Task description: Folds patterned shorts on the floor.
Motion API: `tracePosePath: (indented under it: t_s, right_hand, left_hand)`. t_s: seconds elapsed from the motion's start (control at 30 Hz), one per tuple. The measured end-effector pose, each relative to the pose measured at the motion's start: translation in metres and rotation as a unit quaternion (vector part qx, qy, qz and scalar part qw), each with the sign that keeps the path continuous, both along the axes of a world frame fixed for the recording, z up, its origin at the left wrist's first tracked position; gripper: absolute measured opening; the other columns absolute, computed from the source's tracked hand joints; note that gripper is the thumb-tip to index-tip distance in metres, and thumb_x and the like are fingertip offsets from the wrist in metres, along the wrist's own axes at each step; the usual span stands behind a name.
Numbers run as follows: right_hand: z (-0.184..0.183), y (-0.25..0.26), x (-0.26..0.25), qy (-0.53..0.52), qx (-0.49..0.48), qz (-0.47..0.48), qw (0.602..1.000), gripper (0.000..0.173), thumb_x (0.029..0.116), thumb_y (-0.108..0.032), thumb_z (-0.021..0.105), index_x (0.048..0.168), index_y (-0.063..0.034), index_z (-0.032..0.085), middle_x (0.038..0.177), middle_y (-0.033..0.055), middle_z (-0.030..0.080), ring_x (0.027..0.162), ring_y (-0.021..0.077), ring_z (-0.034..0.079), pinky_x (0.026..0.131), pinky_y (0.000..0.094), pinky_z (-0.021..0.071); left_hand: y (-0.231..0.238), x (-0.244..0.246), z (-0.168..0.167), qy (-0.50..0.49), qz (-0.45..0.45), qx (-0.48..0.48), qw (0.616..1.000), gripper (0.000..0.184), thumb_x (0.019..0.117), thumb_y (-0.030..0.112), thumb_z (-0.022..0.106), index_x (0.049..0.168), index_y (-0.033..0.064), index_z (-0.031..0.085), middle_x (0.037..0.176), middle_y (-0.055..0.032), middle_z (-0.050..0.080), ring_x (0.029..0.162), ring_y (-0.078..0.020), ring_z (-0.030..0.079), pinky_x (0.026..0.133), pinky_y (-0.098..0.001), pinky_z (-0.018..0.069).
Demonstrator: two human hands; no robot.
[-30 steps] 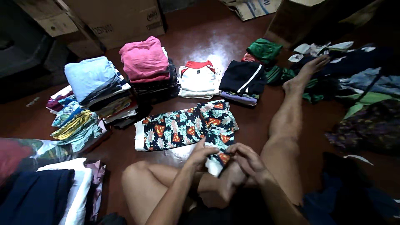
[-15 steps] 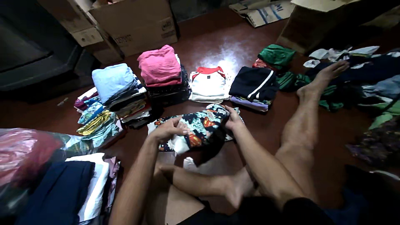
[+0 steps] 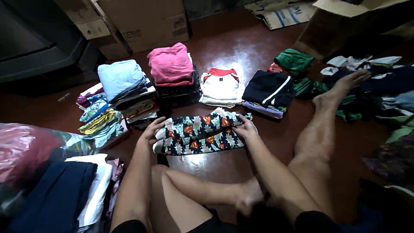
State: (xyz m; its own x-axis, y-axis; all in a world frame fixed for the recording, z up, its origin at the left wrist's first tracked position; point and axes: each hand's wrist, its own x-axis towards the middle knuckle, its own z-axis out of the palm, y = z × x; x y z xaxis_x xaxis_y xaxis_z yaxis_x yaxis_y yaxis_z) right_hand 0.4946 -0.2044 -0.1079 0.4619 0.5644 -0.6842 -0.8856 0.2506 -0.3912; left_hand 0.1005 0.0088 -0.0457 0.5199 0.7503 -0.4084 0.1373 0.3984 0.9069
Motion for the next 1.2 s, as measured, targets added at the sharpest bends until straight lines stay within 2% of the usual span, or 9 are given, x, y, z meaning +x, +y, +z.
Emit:
tracePosePath:
  t_s: [0.13,0.23,0.4,0.47,0.57,0.73,0.87,1.0,1.2]
  right_hand:
    - [-0.014,-0.005,-0.002,-0.061,-0.007,-0.009,0.998,0.041,0.1012,-0.016,0.059,0.138,-0.0037,0.046,0.118,0.0161,0.062,0.100,0.0255,0.066,0.086,0.0406,0.0591]
    - [-0.019,-0.010,-0.002,-0.137,-0.095,0.045,0.985,0.063,0.0957,-0.007,0.067,0.149,-0.0016,0.034,0.133,0.0240,0.056,0.107,0.0334,0.068,0.085,0.0447,0.0617]
    - [-0.028,-0.011,-0.007,-0.272,-0.189,0.066,0.941,0.057,0.0925,0.001,0.070,0.143,0.0038,0.042,0.124,0.0257,0.060,0.096,0.0325,0.069,0.078,0.0448,0.0627]
    - [-0.023,-0.012,-0.018,-0.412,-0.320,0.086,0.849,0.058,0.0848,-0.007,0.080,0.135,0.0032,0.051,0.117,0.0244,0.065,0.097,0.0325,0.070,0.081,0.0476,0.0618]
    - [-0.001,-0.018,-0.045,-0.617,-0.400,0.061,0.675,0.073,0.0794,-0.022,0.081,0.142,0.0006,0.051,0.138,0.0270,0.054,0.127,0.0423,0.055,0.104,0.0565,0.0484]
    - [-0.021,-0.012,-0.073,-0.819,-0.301,0.266,0.409,0.067,0.0969,-0.056,0.053,0.158,-0.0310,0.042,0.171,0.0130,0.019,0.157,0.0423,0.011,0.119,0.0757,0.0113]
    - [-0.070,-0.026,-0.056,-0.775,-0.303,0.456,0.316,0.077,0.0954,-0.074,0.037,0.164,-0.0424,0.022,0.175,0.0036,0.004,0.159,0.0385,-0.002,0.116,0.0800,0.0015]
    - [-0.073,-0.038,-0.050,-0.785,-0.293,0.446,0.314,0.079,0.0941,-0.076,0.039,0.164,-0.0413,0.022,0.175,0.0026,0.005,0.160,0.0364,-0.001,0.116,0.0789,0.0023]
    - [-0.071,-0.070,-0.005,-0.788,-0.277,0.456,0.308,0.077,0.0923,-0.075,0.044,0.161,-0.0452,0.028,0.174,-0.0013,0.010,0.160,0.0316,0.000,0.118,0.0771,0.0012]
  left_hand:
    - [-0.007,-0.013,-0.032,-0.063,0.040,-0.023,0.997,0.051,0.0997,0.015,0.060,0.149,0.0163,0.046,0.116,-0.0104,0.070,0.095,-0.0194,0.070,0.082,-0.0380,0.0606]
    - [0.004,-0.004,-0.026,0.082,0.030,0.073,0.993,0.064,0.0891,0.000,0.069,0.148,0.0098,0.048,0.133,-0.0185,0.062,0.109,-0.0291,0.066,0.090,-0.0477,0.0567]
    - [0.027,0.021,0.007,0.293,0.012,0.269,0.917,0.063,0.0877,0.005,0.078,0.145,0.0070,0.052,0.140,-0.0226,0.058,0.127,-0.0393,0.059,0.105,-0.0609,0.0479]
    - [0.021,0.024,0.002,0.393,0.006,0.353,0.849,0.056,0.0895,0.009,0.073,0.143,0.0054,0.055,0.141,-0.0246,0.057,0.131,-0.0441,0.054,0.107,-0.0668,0.0436]
    - [-0.005,0.032,-0.021,0.468,-0.022,0.448,0.761,0.050,0.0964,0.028,0.066,0.143,0.0131,0.057,0.152,-0.0205,0.048,0.141,-0.0464,0.041,0.109,-0.0749,0.0302]
    - [-0.039,0.026,-0.092,0.509,-0.221,0.342,0.759,0.077,0.1011,0.066,0.039,0.166,0.0304,0.018,0.174,-0.0111,-0.003,0.156,-0.0469,-0.010,0.109,-0.0869,-0.0014]
    - [-0.039,0.028,-0.088,0.469,0.025,0.351,0.810,0.050,0.1073,0.053,0.037,0.153,0.0358,0.049,0.170,-0.0105,0.023,0.157,-0.0418,0.011,0.116,-0.0794,0.0077]
    - [-0.034,0.014,-0.087,0.503,0.076,0.198,0.838,0.101,0.0912,0.059,0.066,0.164,0.0081,0.018,0.166,-0.0246,0.025,0.152,-0.0441,0.027,0.117,-0.0685,0.0282]
    - [-0.036,0.018,-0.084,0.363,0.133,0.030,0.922,0.110,0.0645,0.034,0.096,0.149,-0.0061,0.037,0.134,-0.0298,0.058,0.120,-0.0388,0.062,0.100,-0.0549,0.0542]
